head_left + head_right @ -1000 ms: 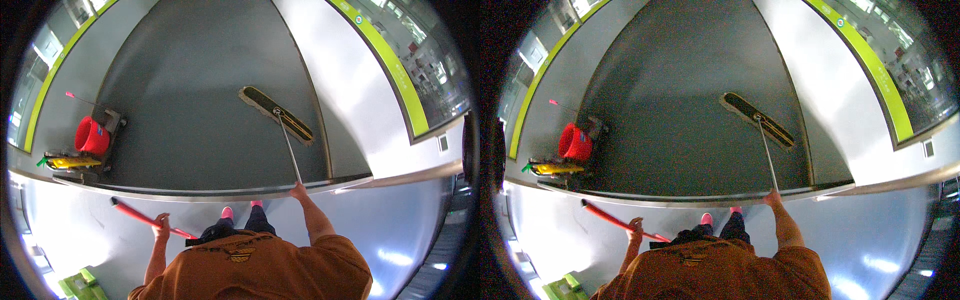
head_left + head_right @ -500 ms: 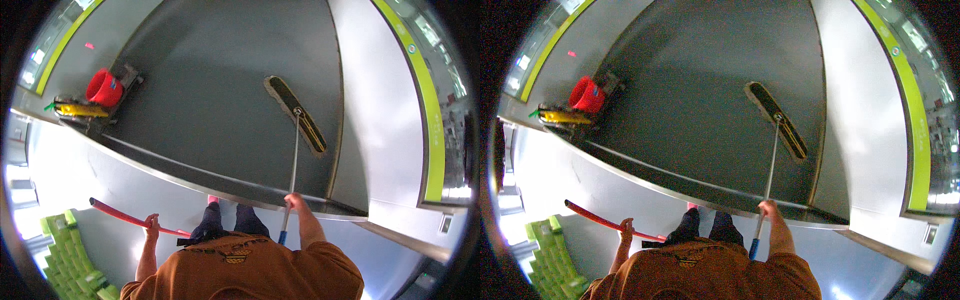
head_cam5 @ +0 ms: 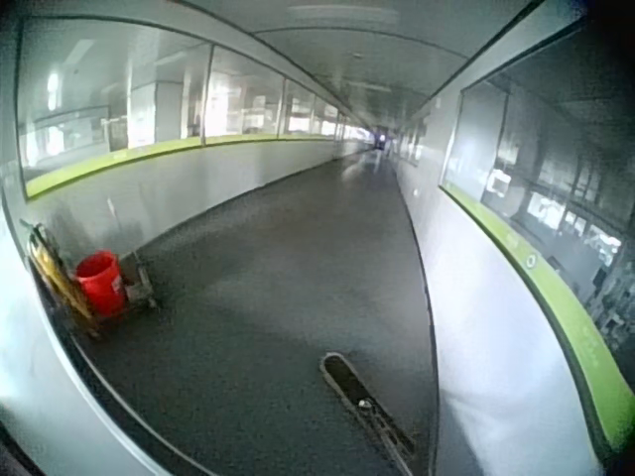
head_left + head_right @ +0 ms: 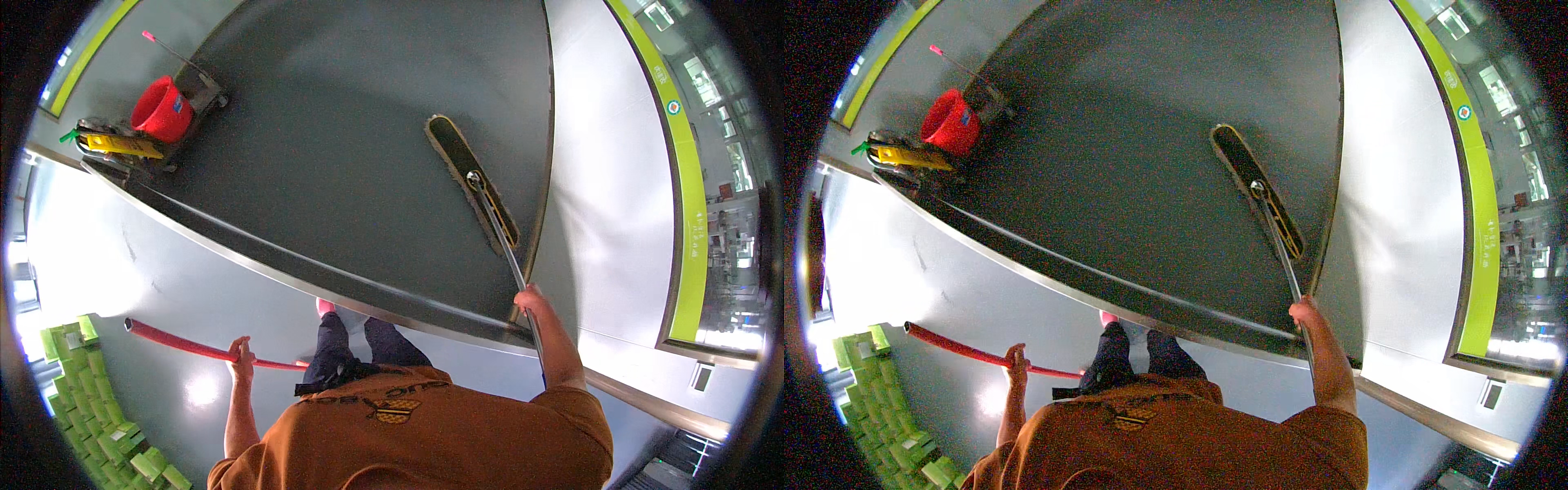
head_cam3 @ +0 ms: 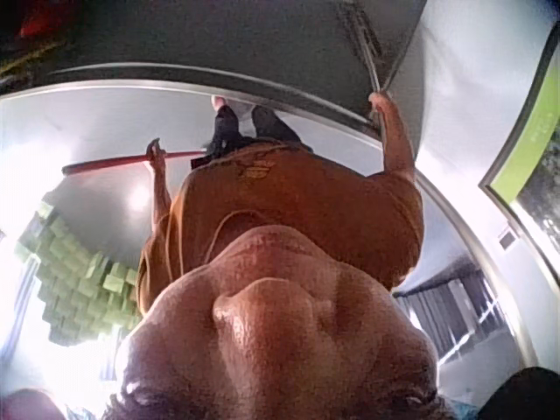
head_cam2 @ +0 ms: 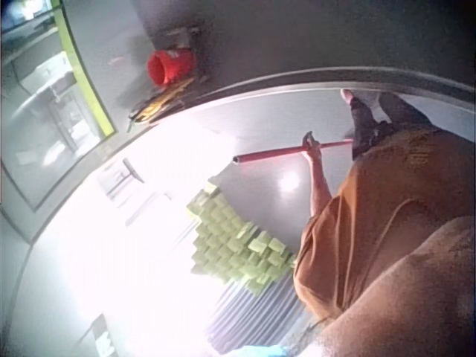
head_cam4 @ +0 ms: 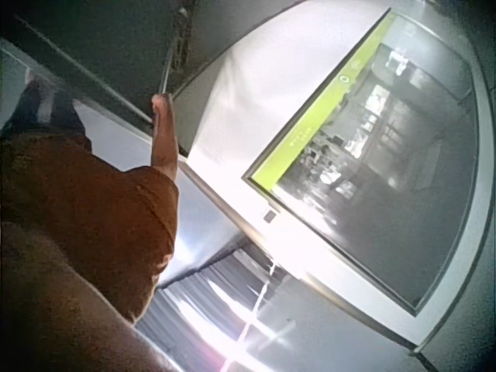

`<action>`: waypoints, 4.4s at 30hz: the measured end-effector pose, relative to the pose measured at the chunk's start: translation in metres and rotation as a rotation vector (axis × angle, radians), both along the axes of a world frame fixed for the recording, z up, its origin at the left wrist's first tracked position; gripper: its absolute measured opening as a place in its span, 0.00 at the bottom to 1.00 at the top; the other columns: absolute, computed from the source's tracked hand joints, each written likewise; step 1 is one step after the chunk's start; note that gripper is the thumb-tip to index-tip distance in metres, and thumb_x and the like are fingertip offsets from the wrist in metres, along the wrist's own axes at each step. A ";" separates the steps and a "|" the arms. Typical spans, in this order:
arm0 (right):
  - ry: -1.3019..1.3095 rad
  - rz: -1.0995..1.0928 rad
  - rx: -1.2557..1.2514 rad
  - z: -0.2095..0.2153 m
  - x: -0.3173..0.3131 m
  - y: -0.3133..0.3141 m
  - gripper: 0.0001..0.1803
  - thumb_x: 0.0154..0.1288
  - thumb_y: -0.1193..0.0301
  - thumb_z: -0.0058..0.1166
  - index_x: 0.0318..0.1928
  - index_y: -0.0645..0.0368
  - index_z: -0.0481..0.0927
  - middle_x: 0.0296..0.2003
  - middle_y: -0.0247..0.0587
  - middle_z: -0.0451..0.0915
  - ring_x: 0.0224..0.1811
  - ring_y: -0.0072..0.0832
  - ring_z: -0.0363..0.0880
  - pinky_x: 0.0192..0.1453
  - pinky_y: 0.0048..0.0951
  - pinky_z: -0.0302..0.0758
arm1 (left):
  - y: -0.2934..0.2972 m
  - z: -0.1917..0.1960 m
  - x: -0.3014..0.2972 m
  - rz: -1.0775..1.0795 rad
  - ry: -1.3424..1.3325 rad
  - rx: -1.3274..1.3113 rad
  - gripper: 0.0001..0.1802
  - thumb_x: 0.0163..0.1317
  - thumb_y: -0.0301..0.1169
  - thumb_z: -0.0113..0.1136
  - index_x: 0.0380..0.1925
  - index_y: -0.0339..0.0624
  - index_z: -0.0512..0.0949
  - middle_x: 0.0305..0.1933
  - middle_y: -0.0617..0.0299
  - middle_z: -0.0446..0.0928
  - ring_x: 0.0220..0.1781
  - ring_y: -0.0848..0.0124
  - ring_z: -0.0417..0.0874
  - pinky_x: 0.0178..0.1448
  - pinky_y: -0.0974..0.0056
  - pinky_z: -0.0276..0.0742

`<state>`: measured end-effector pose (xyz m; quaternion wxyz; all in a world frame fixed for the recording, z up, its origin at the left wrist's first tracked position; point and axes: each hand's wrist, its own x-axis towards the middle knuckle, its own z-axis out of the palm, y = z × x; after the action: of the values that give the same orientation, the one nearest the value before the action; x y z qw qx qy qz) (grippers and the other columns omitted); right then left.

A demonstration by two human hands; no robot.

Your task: The person sweeps debris into a dustpan using a broom and then mops the floor with a flat mop. They carry a red bucket and cleaning tools while moving through a hallway.

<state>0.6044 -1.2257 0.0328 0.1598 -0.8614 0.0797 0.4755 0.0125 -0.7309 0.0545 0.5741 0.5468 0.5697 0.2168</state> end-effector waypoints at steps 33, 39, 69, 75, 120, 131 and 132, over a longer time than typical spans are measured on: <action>-0.194 0.708 0.191 0.122 -0.148 0.123 0.17 0.50 0.71 0.54 0.40 0.66 0.67 0.28 0.54 0.76 0.33 0.43 0.78 0.36 0.43 0.73 | 0.004 -0.020 0.001 -0.108 -0.042 -0.012 0.08 0.63 0.29 0.51 0.38 0.40 0.76 0.17 0.74 0.62 0.16 0.86 0.58 0.19 0.77 0.54; -0.360 0.701 0.133 0.079 -0.145 0.150 0.20 0.47 0.68 0.59 0.40 0.61 0.68 0.30 0.52 0.77 0.35 0.47 0.78 0.38 0.44 0.73 | 0.008 -0.027 0.048 -0.386 0.124 0.035 0.09 0.63 0.31 0.51 0.38 0.41 0.77 0.19 0.74 0.64 0.18 0.85 0.60 0.21 0.76 0.58; 0.673 0.340 0.977 0.141 -0.436 0.570 0.46 0.60 0.56 0.52 0.68 0.52 0.36 0.36 0.43 0.77 0.21 0.26 0.74 0.20 0.29 0.73 | -0.016 0.078 -0.021 -0.404 -0.098 0.277 0.06 0.61 0.23 0.50 0.35 0.33 0.75 0.30 0.59 0.78 0.33 0.75 0.79 0.40 0.67 0.78; 0.589 0.413 0.879 0.135 -0.447 0.569 0.42 0.59 0.64 0.53 0.68 0.48 0.43 0.37 0.40 0.78 0.23 0.24 0.74 0.23 0.27 0.75 | 0.017 0.067 -0.041 -0.412 -0.084 0.237 0.06 0.61 0.25 0.51 0.34 0.36 0.75 0.27 0.63 0.75 0.28 0.78 0.77 0.37 0.70 0.79; -0.346 -0.216 1.963 0.402 -0.239 -0.012 0.26 0.57 0.45 0.52 0.19 0.50 0.59 0.11 0.24 0.60 0.13 0.15 0.56 0.20 0.17 0.56 | 0.061 0.172 0.287 -0.293 -0.157 0.571 0.21 0.62 0.48 0.52 0.19 0.43 0.70 0.21 0.69 0.66 0.27 0.77 0.65 0.35 0.70 0.63; -0.619 -0.405 1.555 0.356 -0.252 0.052 0.26 0.55 0.49 0.57 0.19 0.51 0.59 0.11 0.27 0.59 0.11 0.21 0.53 0.17 0.26 0.58 | 0.150 0.076 0.373 -0.676 -0.286 0.587 0.14 0.51 0.39 0.68 0.21 0.44 0.73 0.22 0.68 0.71 0.26 0.77 0.70 0.35 0.66 0.69; -0.680 -0.371 1.541 0.349 -0.254 0.063 0.25 0.55 0.50 0.58 0.19 0.51 0.61 0.11 0.29 0.61 0.11 0.22 0.56 0.16 0.28 0.59 | 0.161 0.040 0.375 -0.736 -0.292 0.466 0.14 0.52 0.40 0.67 0.23 0.44 0.74 0.23 0.68 0.72 0.27 0.77 0.71 0.35 0.66 0.69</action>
<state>0.3507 -1.1629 0.3821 0.7899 -0.5814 -0.1780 0.0794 0.3874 -0.5699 0.0946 0.5490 0.7909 0.1869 0.1954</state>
